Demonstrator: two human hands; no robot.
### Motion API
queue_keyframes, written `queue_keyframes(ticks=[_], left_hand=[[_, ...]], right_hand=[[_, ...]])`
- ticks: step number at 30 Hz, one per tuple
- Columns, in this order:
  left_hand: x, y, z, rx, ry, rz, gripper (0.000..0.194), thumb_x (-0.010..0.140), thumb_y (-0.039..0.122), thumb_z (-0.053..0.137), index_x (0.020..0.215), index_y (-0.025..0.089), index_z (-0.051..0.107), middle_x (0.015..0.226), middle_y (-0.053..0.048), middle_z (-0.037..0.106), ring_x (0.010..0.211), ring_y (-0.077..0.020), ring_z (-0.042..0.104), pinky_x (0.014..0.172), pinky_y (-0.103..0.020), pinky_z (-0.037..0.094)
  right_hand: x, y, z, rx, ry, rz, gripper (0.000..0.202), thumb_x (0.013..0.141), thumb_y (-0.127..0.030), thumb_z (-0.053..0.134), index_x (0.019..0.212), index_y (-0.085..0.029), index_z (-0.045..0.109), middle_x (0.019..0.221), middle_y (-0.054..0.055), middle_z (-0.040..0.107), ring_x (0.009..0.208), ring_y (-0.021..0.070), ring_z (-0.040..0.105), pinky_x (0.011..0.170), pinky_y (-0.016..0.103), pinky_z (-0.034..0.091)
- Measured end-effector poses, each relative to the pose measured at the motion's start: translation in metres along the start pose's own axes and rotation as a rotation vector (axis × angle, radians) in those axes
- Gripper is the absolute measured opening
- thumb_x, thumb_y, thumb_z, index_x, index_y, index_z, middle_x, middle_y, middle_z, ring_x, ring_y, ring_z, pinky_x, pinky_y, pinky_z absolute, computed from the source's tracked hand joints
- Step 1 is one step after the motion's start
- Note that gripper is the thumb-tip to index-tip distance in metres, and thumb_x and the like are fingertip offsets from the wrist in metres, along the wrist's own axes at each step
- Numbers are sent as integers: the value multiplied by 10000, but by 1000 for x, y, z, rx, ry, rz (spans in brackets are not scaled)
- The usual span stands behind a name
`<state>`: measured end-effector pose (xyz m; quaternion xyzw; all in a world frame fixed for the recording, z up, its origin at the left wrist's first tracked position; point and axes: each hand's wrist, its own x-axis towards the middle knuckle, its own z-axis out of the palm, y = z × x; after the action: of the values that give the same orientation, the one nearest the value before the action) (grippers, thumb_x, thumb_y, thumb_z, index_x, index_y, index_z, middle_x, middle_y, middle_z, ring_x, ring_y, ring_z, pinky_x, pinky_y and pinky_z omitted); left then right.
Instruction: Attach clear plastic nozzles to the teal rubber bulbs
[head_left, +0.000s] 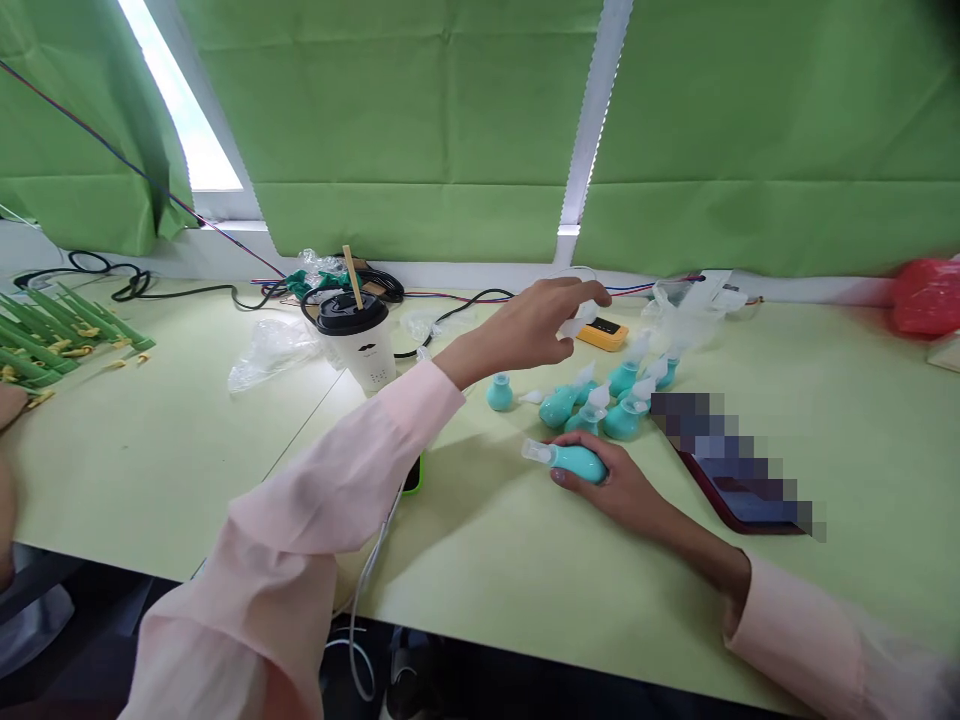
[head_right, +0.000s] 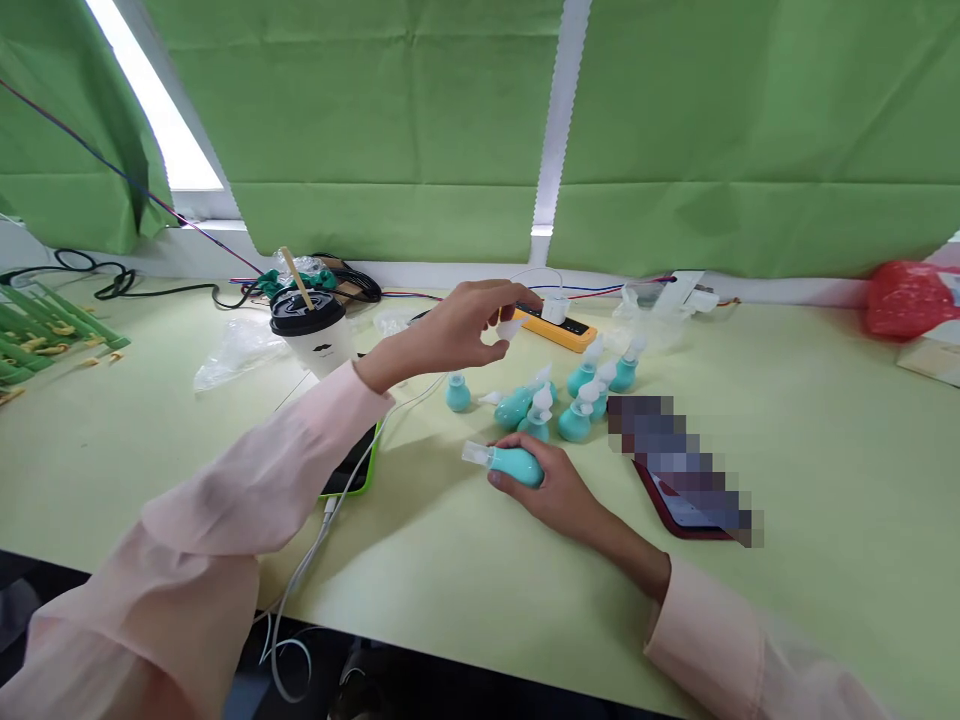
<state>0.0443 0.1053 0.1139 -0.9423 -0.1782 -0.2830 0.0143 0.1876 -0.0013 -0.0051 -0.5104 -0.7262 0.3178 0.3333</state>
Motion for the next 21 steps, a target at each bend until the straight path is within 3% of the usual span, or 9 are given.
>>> queue_keyframes(ticks=[3, 6, 9, 12, 15, 21], left_hand=[[-19, 11, -6, -66, 88, -67, 321, 614, 77, 485, 925, 123, 551, 773, -33, 543, 691, -126, 502, 617, -234, 413], [-46, 14, 0, -118, 124, -216, 277, 609, 92, 501, 876, 113, 573, 752, -32, 553, 656, -112, 506, 591, -216, 426], [-71, 9, 9, -201, 58, -395, 261, 600, 124, 527, 858, 119, 572, 733, -27, 570, 608, -103, 511, 546, -204, 433], [-86, 1, 19, -320, -114, -513, 260, 596, 148, 541, 854, 133, 570, 664, -5, 573, 547, -94, 516, 511, -197, 430], [-89, -8, 31, -394, -236, -506, 265, 571, 136, 563, 836, 135, 581, 655, 1, 585, 555, -96, 526, 545, -204, 434], [-75, -21, 52, -434, -139, -441, 266, 580, 109, 552, 842, 138, 583, 742, -13, 600, 671, -112, 537, 666, -228, 424]], right_hand=[[5, 2, 0, -72, -1, -108, 266, 710, -362, 542, 936, -224, 519, 949, 20, 591, 836, 187, 544, 728, 319, 425], [13, 3, -1, -127, 47, -197, 246, 716, -326, 539, 933, -212, 519, 934, 30, 599, 844, 186, 550, 751, 321, 421], [23, 7, -4, -179, 142, -239, 242, 703, -327, 549, 910, -204, 523, 900, 37, 609, 823, 190, 561, 741, 321, 425], [26, 11, -7, -229, 250, -245, 245, 688, -363, 556, 866, -196, 528, 828, 35, 618, 754, 192, 571, 691, 317, 432], [18, 11, -8, -250, 291, -238, 239, 691, -374, 555, 846, -193, 526, 790, 29, 613, 711, 182, 566, 664, 301, 427], [-5, 11, -5, -175, 222, -146, 231, 712, -372, 539, 845, -184, 516, 782, 23, 595, 683, 160, 548, 625, 269, 428]])
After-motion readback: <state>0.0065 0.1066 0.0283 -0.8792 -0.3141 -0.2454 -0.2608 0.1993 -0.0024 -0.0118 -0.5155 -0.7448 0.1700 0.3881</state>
